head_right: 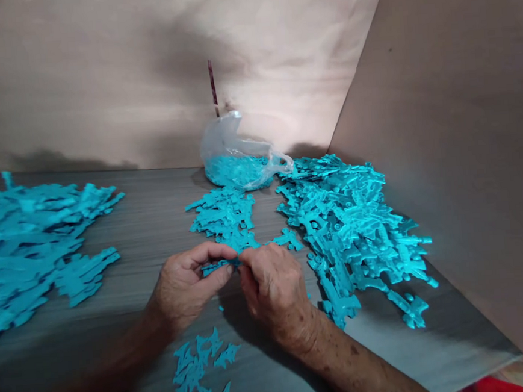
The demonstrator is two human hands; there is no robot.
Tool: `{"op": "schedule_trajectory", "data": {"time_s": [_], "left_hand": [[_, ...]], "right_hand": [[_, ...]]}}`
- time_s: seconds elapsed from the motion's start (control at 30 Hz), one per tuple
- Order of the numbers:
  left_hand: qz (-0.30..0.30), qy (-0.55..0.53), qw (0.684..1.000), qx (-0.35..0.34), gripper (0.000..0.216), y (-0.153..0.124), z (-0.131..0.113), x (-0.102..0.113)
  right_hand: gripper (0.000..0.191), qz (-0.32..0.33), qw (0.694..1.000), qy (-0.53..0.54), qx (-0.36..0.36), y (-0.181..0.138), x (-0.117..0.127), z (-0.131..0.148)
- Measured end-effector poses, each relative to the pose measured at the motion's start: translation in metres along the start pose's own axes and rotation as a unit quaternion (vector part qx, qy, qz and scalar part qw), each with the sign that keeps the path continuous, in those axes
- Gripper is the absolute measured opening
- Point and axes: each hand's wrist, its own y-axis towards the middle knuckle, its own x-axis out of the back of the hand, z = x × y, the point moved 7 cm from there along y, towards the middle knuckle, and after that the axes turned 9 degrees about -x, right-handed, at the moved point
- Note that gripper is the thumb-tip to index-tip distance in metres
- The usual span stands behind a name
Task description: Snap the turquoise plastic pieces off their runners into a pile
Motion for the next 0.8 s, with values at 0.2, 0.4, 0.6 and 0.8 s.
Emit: {"op": "schedule_trajectory", "data": {"time_s": [0.2, 0.4, 0.6, 0.8], "left_hand": [[-0.042, -0.068, 0.996, 0.037, 0.013, 0.002, 0.007, 0.002], [-0.057, -0.11, 0.991, 0.041, 0.014, 0.002, 0.003, 0.003], [-0.075, -0.063, 0.995, -0.004, 0.012, -0.002, -0.009, 0.006], [-0.104, 0.045, 0.991, -0.077, 0.011, -0.011, -0.025, 0.012]], "right_hand": [[0.012, -0.01, 0.999, 0.036, -0.025, 0.002, 0.003, -0.006], [0.011, 0.011, 0.986, 0.155, -0.059, 0.007, 0.006, -0.009], [0.011, -0.016, 0.987, 0.155, -0.033, 0.007, 0.009, -0.006], [0.01, -0.032, 0.989, 0.146, -0.012, 0.006, 0.014, 0.001]]}}
